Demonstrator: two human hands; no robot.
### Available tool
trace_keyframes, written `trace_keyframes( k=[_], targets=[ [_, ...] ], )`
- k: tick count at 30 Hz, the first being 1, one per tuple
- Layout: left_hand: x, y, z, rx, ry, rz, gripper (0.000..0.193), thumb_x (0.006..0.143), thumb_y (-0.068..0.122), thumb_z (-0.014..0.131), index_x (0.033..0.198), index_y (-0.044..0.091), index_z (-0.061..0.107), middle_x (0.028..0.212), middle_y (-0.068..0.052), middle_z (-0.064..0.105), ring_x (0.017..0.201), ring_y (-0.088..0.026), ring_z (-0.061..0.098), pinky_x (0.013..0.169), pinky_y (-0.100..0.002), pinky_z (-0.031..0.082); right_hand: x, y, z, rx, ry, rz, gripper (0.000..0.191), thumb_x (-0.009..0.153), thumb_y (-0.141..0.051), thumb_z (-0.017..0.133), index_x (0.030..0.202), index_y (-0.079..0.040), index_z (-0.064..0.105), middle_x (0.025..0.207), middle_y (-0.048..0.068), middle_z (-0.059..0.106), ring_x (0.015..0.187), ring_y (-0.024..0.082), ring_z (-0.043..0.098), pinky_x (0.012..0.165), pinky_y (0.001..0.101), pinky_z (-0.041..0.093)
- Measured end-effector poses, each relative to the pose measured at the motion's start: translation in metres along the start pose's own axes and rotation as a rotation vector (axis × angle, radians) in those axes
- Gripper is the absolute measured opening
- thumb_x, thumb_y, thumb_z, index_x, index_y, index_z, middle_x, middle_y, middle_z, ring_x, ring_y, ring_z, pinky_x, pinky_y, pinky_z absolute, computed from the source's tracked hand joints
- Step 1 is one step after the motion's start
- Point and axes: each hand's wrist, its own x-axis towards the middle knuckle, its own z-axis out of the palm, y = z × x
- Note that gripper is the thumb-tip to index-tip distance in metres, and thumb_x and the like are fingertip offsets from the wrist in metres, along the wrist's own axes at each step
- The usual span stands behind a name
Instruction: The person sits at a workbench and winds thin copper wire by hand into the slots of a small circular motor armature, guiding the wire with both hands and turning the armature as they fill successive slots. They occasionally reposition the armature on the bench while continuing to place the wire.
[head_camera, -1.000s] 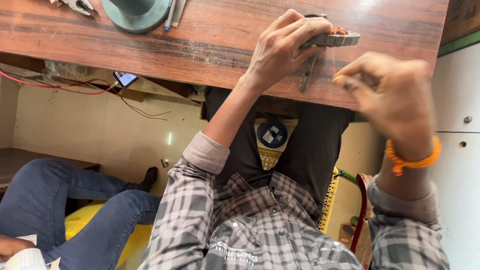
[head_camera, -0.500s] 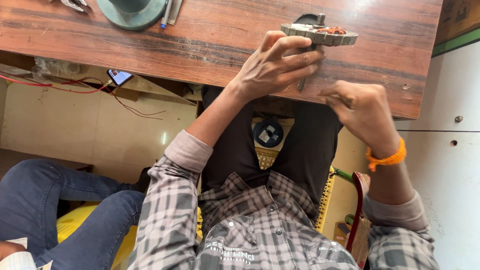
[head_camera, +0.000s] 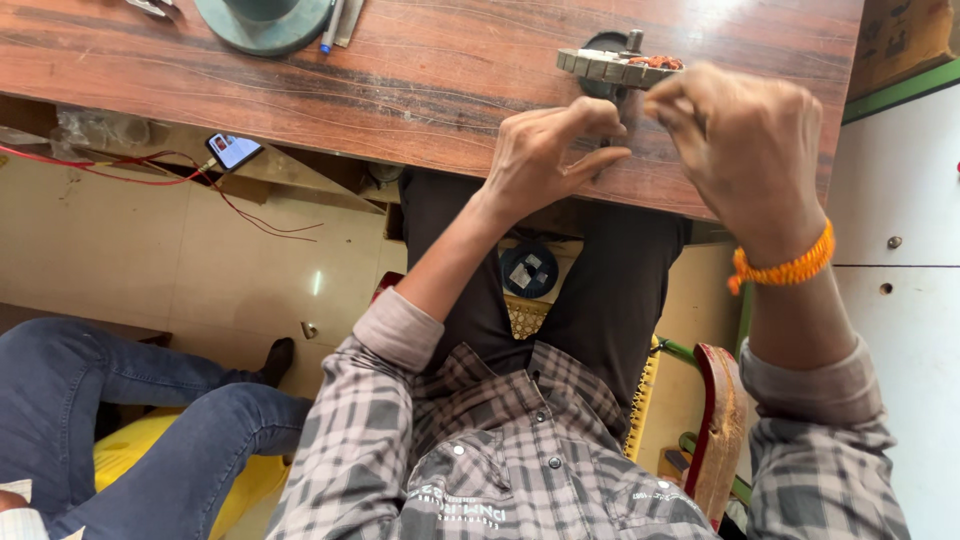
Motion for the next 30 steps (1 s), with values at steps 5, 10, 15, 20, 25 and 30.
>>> trace_keyframes(
  k=[5, 10, 15, 20, 25, 30],
  targets=[
    [-0.003, 0.011, 0.004, -0.307, 0.036, -0.388, 0.031, 0.092, 0.02, 0.082, 0.111, 0.012, 0.059, 0.099, 0.005, 0.078, 0.088, -0.008, 0.074, 0.073, -0.023, 0.056, 0.031, 0.008, 0.011, 0.111, 0.086, -0.076, 0.005, 0.099, -0.005, 0.079, 0.101, -0.002, 0.076, 0.076, 0.009, 0.068, 0.068, 0.018, 0.065, 0.061, 0.0294, 0.045],
    [-0.003, 0.014, 0.011, -0.56, 0.155, -0.47, 0.024, 0.096, 0.017, 0.081, 0.107, 0.011, 0.06, 0.095, -0.001, 0.078, 0.094, -0.005, 0.076, 0.082, -0.02, 0.064, 0.042, 0.016, 0.014, 0.161, 0.046, 0.012, 0.01, 0.097, -0.003, 0.085, 0.096, 0.003, 0.078, 0.062, 0.012, 0.06, 0.05, 0.018, 0.052, 0.051, 0.0325, 0.037],
    [-0.011, 0.016, 0.011, -0.779, 0.19, -0.63, 0.019, 0.1, 0.019, 0.074, 0.105, 0.008, 0.058, 0.095, -0.007, 0.077, 0.092, -0.008, 0.075, 0.075, -0.018, 0.058, 0.041, 0.028, 0.022, 0.297, 0.032, -0.02, 0.002, 0.104, 0.006, 0.075, 0.103, 0.005, 0.076, 0.079, 0.007, 0.068, 0.064, 0.008, 0.057, 0.056, 0.0237, 0.04],
    [-0.012, 0.021, 0.009, -0.813, 0.193, -0.689, 0.013, 0.105, 0.016, 0.066, 0.104, 0.007, 0.057, 0.096, -0.01, 0.079, 0.087, -0.006, 0.071, 0.069, -0.017, 0.049, 0.04, 0.038, 0.032, 0.301, -0.032, 0.086, 0.002, 0.104, 0.002, 0.075, 0.104, 0.003, 0.076, 0.075, 0.009, 0.066, 0.065, 0.012, 0.056, 0.057, 0.0267, 0.04],
    [-0.004, 0.022, 0.01, -0.729, 0.182, -0.677, 0.018, 0.1, 0.014, 0.07, 0.106, 0.008, 0.055, 0.096, -0.01, 0.078, 0.083, -0.004, 0.072, 0.07, -0.018, 0.055, 0.038, 0.06, 0.046, 0.21, -0.053, 0.039, 0.003, 0.104, -0.002, 0.075, 0.105, 0.0, 0.077, 0.082, 0.008, 0.071, 0.069, 0.013, 0.061, 0.063, 0.0293, 0.046],
    [0.005, 0.027, 0.029, -0.602, 0.294, -0.742, 0.029, 0.093, 0.014, 0.075, 0.103, 0.01, 0.048, 0.094, -0.005, 0.077, 0.079, -0.002, 0.069, 0.064, -0.018, 0.055, 0.033, 0.091, 0.057, 0.059, 0.024, -0.069, 0.007, 0.1, -0.005, 0.075, 0.102, 0.001, 0.074, 0.086, 0.007, 0.071, 0.071, 0.015, 0.061, 0.062, 0.029, 0.045]
  ],
)
